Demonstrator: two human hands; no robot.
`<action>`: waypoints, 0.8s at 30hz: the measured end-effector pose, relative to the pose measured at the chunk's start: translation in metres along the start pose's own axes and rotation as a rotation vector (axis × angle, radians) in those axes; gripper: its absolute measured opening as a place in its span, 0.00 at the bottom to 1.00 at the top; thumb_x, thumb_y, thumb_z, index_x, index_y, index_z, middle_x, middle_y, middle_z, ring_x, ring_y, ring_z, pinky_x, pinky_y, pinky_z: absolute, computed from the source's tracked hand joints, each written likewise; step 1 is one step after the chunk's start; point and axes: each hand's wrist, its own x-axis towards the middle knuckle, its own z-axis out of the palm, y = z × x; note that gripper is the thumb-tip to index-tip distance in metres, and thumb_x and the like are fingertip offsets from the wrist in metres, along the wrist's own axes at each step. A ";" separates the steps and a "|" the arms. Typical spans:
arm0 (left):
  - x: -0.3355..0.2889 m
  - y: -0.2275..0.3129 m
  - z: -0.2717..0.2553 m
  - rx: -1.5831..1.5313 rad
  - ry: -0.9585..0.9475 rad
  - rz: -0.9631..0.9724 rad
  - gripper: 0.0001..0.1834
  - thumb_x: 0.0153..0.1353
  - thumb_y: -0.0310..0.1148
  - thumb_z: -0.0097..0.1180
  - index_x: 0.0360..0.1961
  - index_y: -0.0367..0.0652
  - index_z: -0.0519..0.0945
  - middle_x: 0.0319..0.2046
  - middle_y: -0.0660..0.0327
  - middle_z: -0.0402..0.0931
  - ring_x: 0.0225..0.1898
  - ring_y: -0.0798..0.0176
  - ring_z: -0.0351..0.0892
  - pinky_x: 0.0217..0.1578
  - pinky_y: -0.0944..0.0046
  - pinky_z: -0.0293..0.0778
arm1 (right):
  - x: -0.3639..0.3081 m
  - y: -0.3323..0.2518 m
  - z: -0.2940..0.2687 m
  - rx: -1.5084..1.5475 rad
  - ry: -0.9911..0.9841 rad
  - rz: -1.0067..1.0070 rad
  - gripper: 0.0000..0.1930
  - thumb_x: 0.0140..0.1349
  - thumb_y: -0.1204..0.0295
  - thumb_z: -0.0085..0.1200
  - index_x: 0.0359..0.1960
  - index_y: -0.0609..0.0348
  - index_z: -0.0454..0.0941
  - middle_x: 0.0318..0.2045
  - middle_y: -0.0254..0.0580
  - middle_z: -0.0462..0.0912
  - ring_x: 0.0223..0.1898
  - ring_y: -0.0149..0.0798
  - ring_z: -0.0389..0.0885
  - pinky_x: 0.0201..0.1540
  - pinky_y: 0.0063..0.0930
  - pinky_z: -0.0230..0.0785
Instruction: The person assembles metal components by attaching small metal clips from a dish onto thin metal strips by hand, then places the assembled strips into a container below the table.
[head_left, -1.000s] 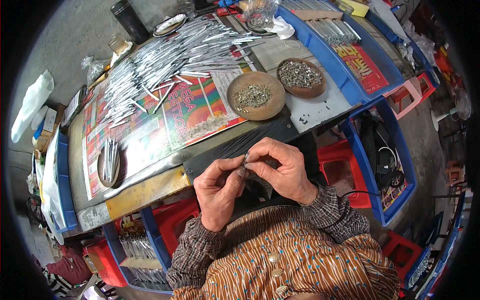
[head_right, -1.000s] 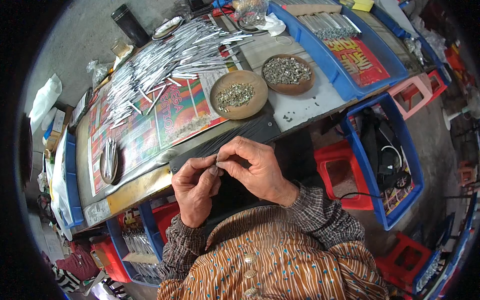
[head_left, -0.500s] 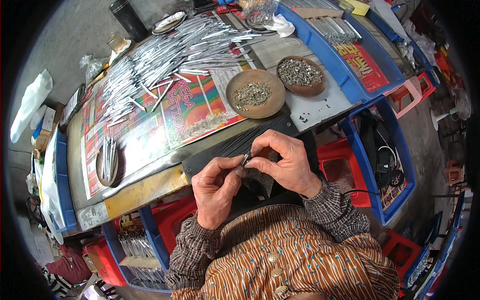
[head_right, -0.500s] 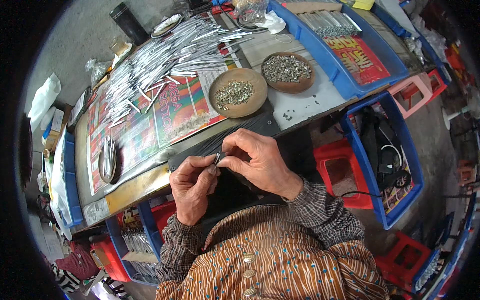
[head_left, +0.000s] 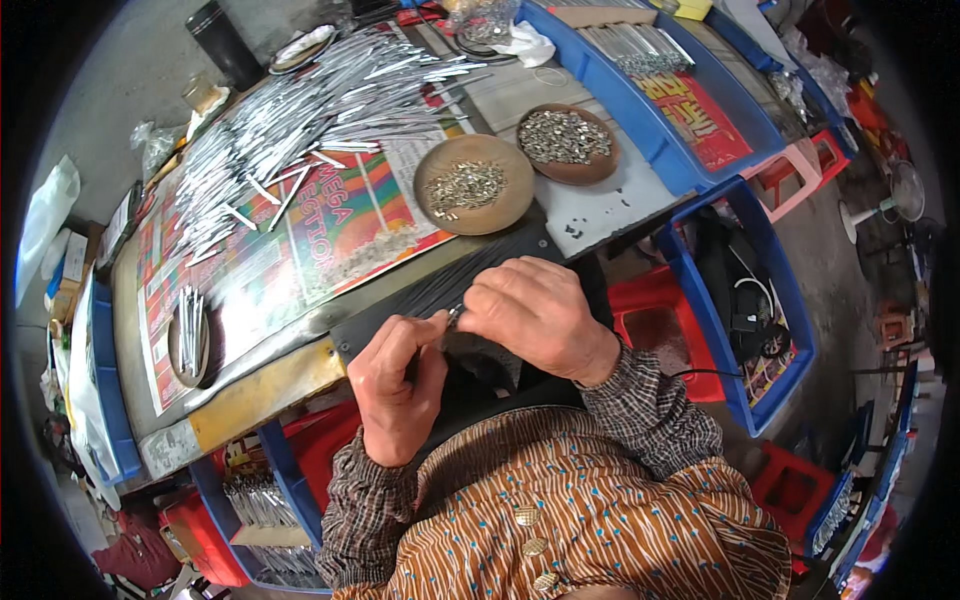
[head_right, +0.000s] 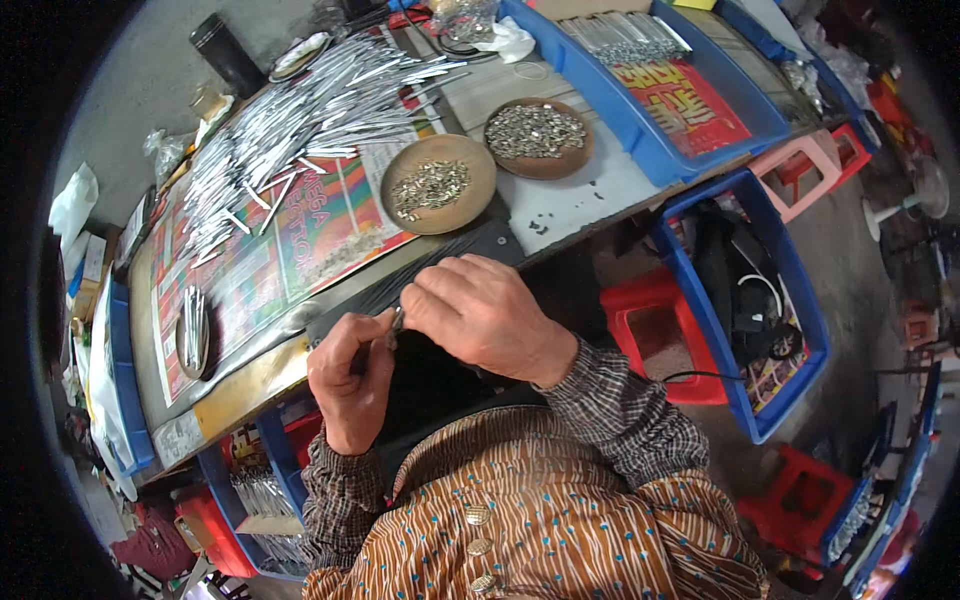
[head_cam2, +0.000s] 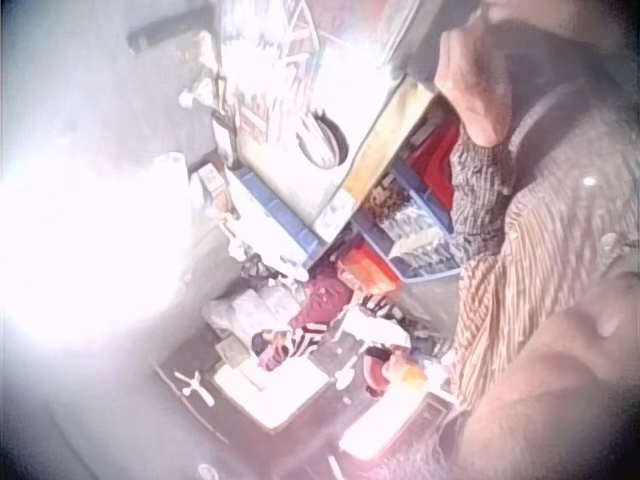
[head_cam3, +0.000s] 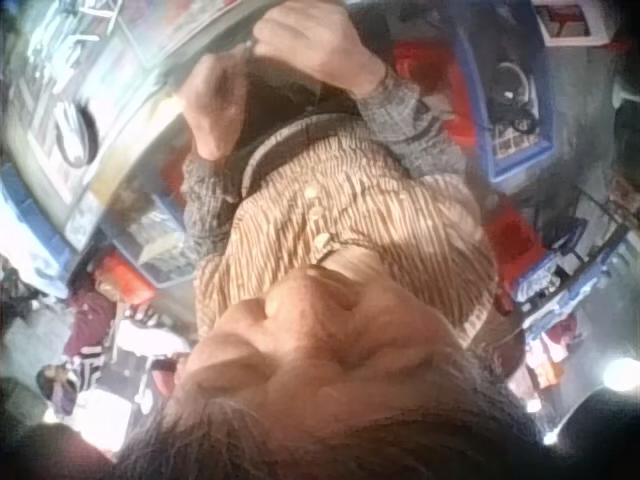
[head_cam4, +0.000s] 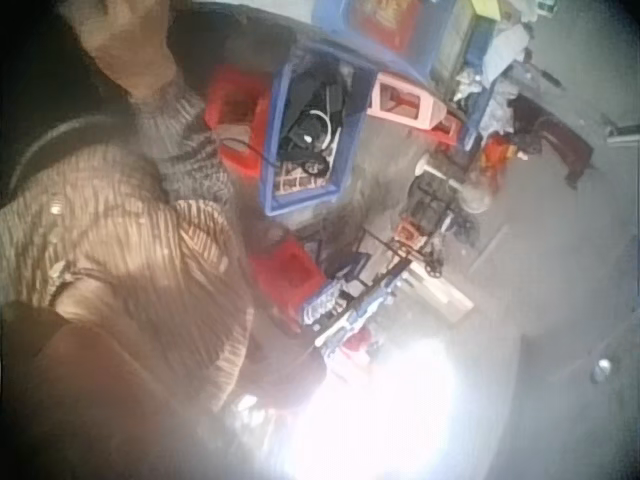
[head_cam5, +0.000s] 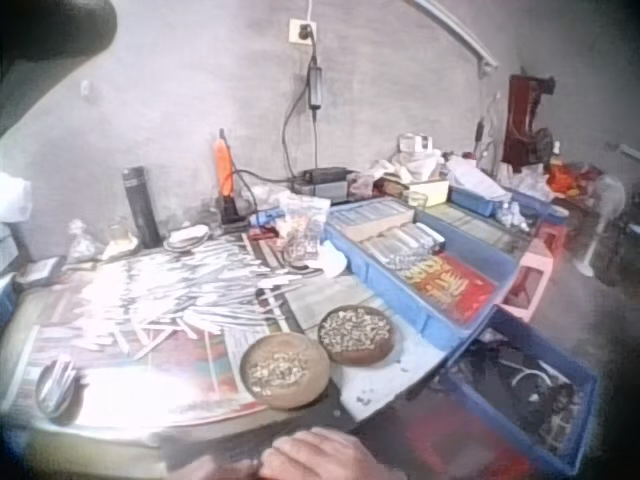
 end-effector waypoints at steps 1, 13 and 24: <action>0.003 0.003 0.000 0.074 0.025 0.072 0.11 0.48 0.12 0.53 0.33 0.34 0.78 0.22 0.56 0.71 0.22 0.63 0.72 0.25 0.69 0.67 | 0.000 0.000 0.000 -0.043 -0.011 -0.048 0.14 0.45 0.73 0.66 0.32 0.62 0.75 0.30 0.41 0.76 0.29 0.42 0.78 0.29 0.33 0.71; 0.004 0.000 0.004 -0.015 0.013 -0.016 0.09 0.50 0.12 0.52 0.32 0.34 0.77 0.23 0.56 0.73 0.23 0.64 0.73 0.26 0.68 0.69 | -0.002 0.002 0.005 -0.119 -0.022 -0.105 0.12 0.46 0.75 0.57 0.34 0.64 0.74 0.32 0.42 0.75 0.31 0.40 0.78 0.32 0.32 0.73; -0.001 -0.010 0.006 -0.118 0.047 -0.105 0.10 0.54 0.11 0.47 0.36 0.30 0.77 0.24 0.64 0.73 0.28 0.74 0.71 0.31 0.74 0.68 | -0.003 0.005 0.012 -0.112 -0.002 -0.135 0.13 0.46 0.75 0.57 0.35 0.64 0.73 0.33 0.42 0.75 0.33 0.40 0.78 0.34 0.31 0.74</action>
